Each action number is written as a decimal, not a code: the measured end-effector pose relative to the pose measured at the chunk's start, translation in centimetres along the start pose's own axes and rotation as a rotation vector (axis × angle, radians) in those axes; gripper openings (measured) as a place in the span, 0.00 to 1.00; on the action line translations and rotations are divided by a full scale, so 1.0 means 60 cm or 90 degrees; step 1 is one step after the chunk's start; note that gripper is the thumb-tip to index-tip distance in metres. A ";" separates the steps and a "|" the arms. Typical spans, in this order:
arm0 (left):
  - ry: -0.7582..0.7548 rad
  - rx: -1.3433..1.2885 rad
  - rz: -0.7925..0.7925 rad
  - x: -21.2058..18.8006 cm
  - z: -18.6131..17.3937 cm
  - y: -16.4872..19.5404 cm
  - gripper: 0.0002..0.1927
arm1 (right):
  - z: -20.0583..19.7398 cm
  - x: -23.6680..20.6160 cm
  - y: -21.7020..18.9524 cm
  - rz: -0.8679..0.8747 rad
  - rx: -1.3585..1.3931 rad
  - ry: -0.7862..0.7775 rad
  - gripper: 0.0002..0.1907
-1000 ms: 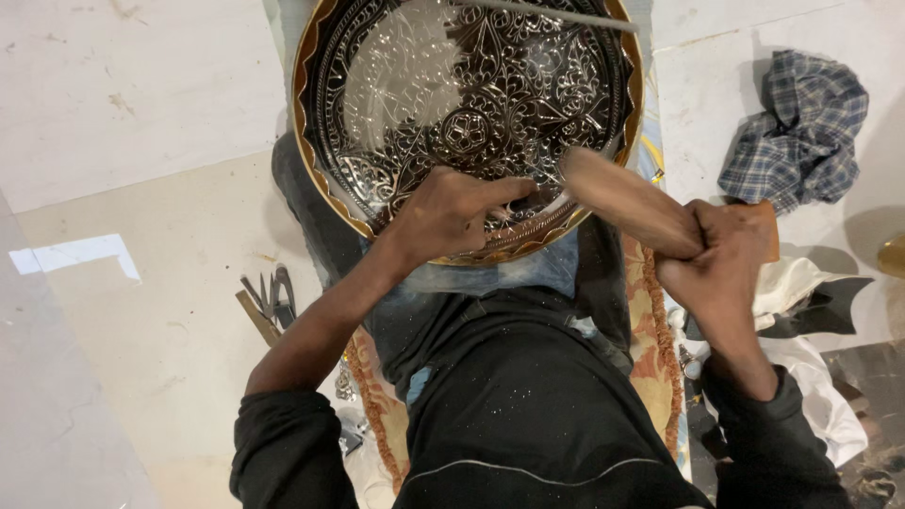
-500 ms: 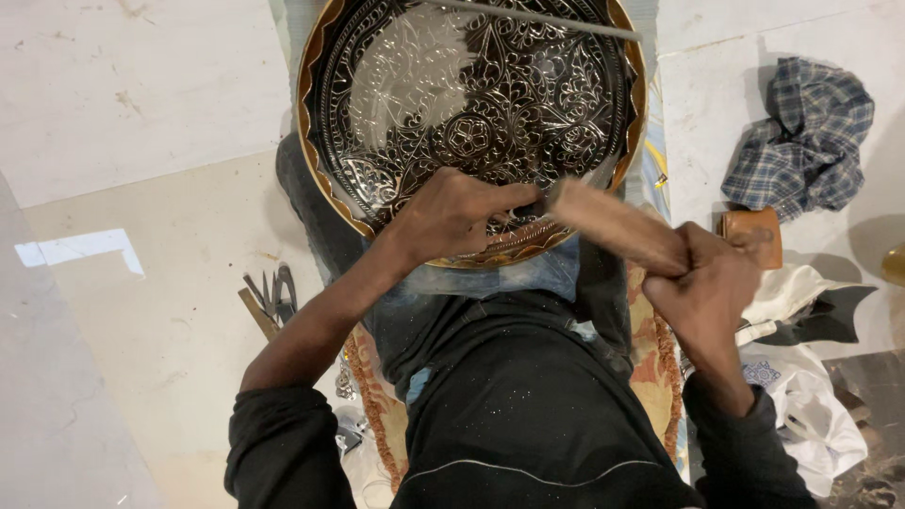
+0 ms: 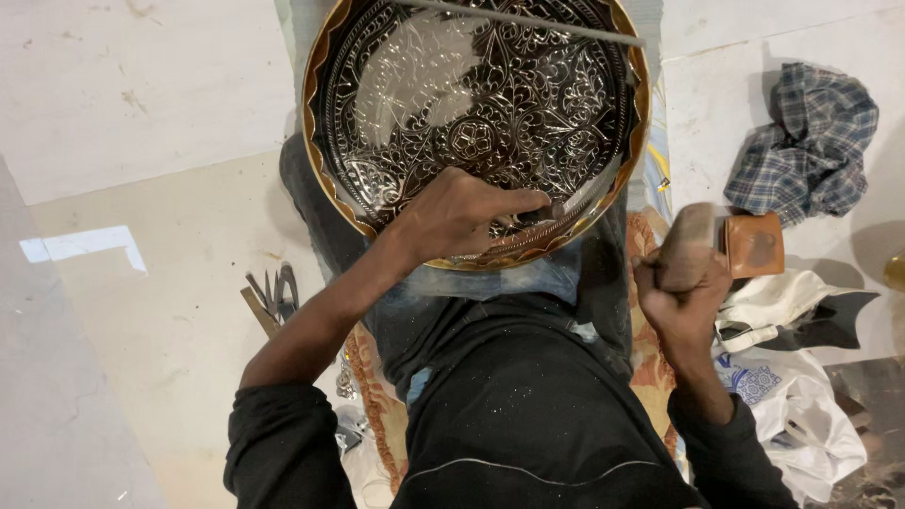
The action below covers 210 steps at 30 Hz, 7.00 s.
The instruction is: The person uses a small metal chisel and a wooden mallet to engrave a decorative pattern into a round metal tray. They hold the chisel with the left hand and strike it repeatedly with the mallet in the right hand, working across the tray's surface.
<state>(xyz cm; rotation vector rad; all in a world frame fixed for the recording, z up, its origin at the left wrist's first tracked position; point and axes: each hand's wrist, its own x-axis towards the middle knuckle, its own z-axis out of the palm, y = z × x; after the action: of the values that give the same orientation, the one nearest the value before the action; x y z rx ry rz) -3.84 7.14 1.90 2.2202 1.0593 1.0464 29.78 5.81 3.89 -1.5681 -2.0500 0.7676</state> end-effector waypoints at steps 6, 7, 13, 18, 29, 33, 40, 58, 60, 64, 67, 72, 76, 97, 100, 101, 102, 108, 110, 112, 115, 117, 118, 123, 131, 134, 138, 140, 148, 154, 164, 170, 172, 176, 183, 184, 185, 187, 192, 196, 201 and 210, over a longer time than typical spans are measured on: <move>-0.093 0.048 -0.065 -0.010 0.011 -0.014 0.33 | 0.005 -0.006 -0.002 -0.006 -0.010 0.028 0.12; -0.071 0.053 -0.044 -0.011 0.013 -0.015 0.32 | 0.005 -0.007 -0.001 -0.039 -0.079 0.016 0.13; -0.048 0.017 -0.039 -0.008 0.017 -0.013 0.26 | 0.011 -0.014 0.012 0.025 -0.116 -0.008 0.11; -0.116 0.068 -0.064 0.000 0.008 -0.004 0.29 | 0.023 -0.026 0.012 -0.018 -0.069 0.043 0.14; -0.100 -0.032 -0.040 -0.002 -0.003 -0.014 0.38 | 0.016 -0.037 -0.016 0.091 -0.061 0.016 0.13; -0.102 0.008 -0.016 -0.003 0.005 -0.018 0.41 | 0.027 -0.027 -0.017 0.178 0.255 -0.043 0.11; -0.136 0.018 -0.017 -0.001 0.009 -0.024 0.46 | 0.004 -0.004 -0.052 0.185 0.675 0.182 0.09; -0.124 -0.012 -0.015 -0.003 0.011 -0.023 0.48 | 0.017 0.000 -0.055 0.226 0.484 0.263 0.11; -0.111 -0.027 -0.012 -0.003 0.010 -0.023 0.47 | 0.022 0.005 -0.043 -0.057 0.269 0.194 0.16; -0.121 -0.024 -0.034 -0.002 0.008 -0.021 0.43 | 0.028 -0.001 -0.029 -0.034 -0.066 0.185 0.12; -0.120 -0.020 -0.036 0.000 0.007 -0.022 0.41 | 0.029 -0.012 -0.028 0.150 0.384 0.154 0.08; -0.087 -0.011 0.002 0.001 0.010 -0.026 0.42 | 0.014 -0.011 -0.022 0.042 0.059 0.095 0.06; -0.109 -0.002 -0.017 -0.008 0.017 -0.026 0.45 | 0.021 -0.008 -0.026 -0.006 -0.138 0.098 0.11; -0.102 -0.012 -0.012 -0.014 0.028 -0.040 0.46 | 0.004 -0.003 -0.046 0.072 0.169 0.085 0.09; -0.087 -0.007 -0.004 -0.018 0.033 -0.039 0.38 | 0.008 -0.008 -0.026 -0.121 -0.154 0.075 0.15; -0.077 -0.002 0.006 -0.017 0.033 -0.041 0.34 | 0.015 -0.008 -0.019 -0.081 -0.041 0.095 0.11; -0.090 0.003 -0.003 -0.020 0.033 -0.041 0.37 | 0.019 -0.010 -0.014 -0.034 0.069 0.113 0.09; -0.101 0.013 -0.022 -0.016 0.027 -0.038 0.40 | 0.027 -0.010 0.004 -0.056 -0.011 0.104 0.07; -0.121 0.012 -0.037 -0.010 0.025 -0.034 0.41 | 0.022 -0.010 -0.003 -0.026 0.001 0.126 0.08; -0.090 0.014 -0.021 -0.003 0.020 -0.027 0.34 | 0.017 -0.015 -0.014 -0.070 0.086 0.144 0.07; 0.008 0.005 0.009 0.006 0.009 -0.015 0.29 | 0.008 -0.031 -0.024 0.004 -0.202 -0.001 0.19; 0.101 -0.088 -0.010 0.012 0.007 -0.003 0.27 | 0.028 -0.052 -0.026 0.066 0.123 0.035 0.10; 0.155 -0.166 -0.041 0.014 0.007 0.004 0.25 | 0.047 -0.060 -0.022 0.092 0.290 0.048 0.09; 0.199 -0.301 -0.190 0.003 0.002 0.040 0.21 | 0.140 -0.085 0.030 0.097 0.489 0.107 0.17; 0.012 -0.035 -0.159 -0.004 0.011 0.021 0.33 | 0.096 -0.060 0.024 0.158 0.256 0.040 0.11; 0.008 -0.079 -0.103 -0.002 0.010 0.012 0.35 | 0.073 -0.044 0.000 0.095 0.264 0.023 0.12; 0.002 -0.017 -0.075 0.001 0.005 0.017 0.31 | 0.056 -0.036 -0.021 0.135 0.274 0.012 0.12; -0.018 0.008 -0.067 0.004 0.003 0.021 0.31 | 0.049 -0.026 -0.026 0.121 0.242 0.010 0.13; -0.020 0.001 -0.082 0.009 0.002 0.018 0.34 | 0.009 0.006 -0.060 0.083 0.200 0.006 0.13; -0.003 0.012 -0.072 0.005 0.011 0.017 0.33 | -0.025 0.024 -0.092 0.040 0.179 -0.002 0.05; 0.009 0.006 -0.070 0.008 0.016 0.016 0.28 | -0.028 0.042 -0.103 0.004 -0.021 -0.067 0.10; 0.052 0.006 -0.044 0.008 0.007 0.024 0.26 | -0.039 0.045 -0.091 0.014 -0.154 -0.087 0.13; 0.058 0.031 -0.051 0.009 0.006 0.027 0.28 | -0.034 0.047 -0.094 0.022 -0.054 -0.050 0.13; 0.093 -0.021 -0.045 0.008 0.007 0.028 0.26 | -0.018 0.046 -0.094 0.088 0.302 -0.046 0.12; 0.038 0.009 -0.076 0.002 0.014 0.018 0.33 | -0.072 0.073 -0.060 0.035 0.151 -0.058 0.09; 0.037 0.016 -0.067 0.003 0.016 0.017 0.34 | -0.076 0.079 -0.058 -0.018 0.028 -0.094 0.12; 0.035 0.021 -0.059 0.003 0.017 0.016 0.34 | -0.076 0.084 -0.059 -0.038 -0.011 -0.078 0.11; 0.043 0.036 -0.074 0.002 0.018 0.019 0.33 | -0.073 0.086 -0.065 -0.067 -0.090 -0.039 0.09; 0.047 0.021 -0.097 0.003 0.015 0.020 0.32 | -0.062 0.082 -0.085 -0.038 -0.123 0.000 0.10; 0.060 0.020 -0.079 0.004 0.016 0.021 0.30 | -0.064 0.090 -0.081 0.041 0.214 0.002 0.11; 0.046 0.042 -0.087 0.004 0.019 0.021 0.35 | -0.067 0.084 -0.064 0.022 0.046 -0.036 0.08; 0.043 0.050 -0.089 -0.004 0.029 0.016 0.38 | -0.048 0.062 -0.034 -0.127 -0.038 0.030 0.13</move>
<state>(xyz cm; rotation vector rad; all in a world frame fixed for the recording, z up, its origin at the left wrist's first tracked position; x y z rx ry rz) -2.14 6.21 1.38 2.1493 1.2851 1.0428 29.22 9.44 7.46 -1.3714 -2.1735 0.5953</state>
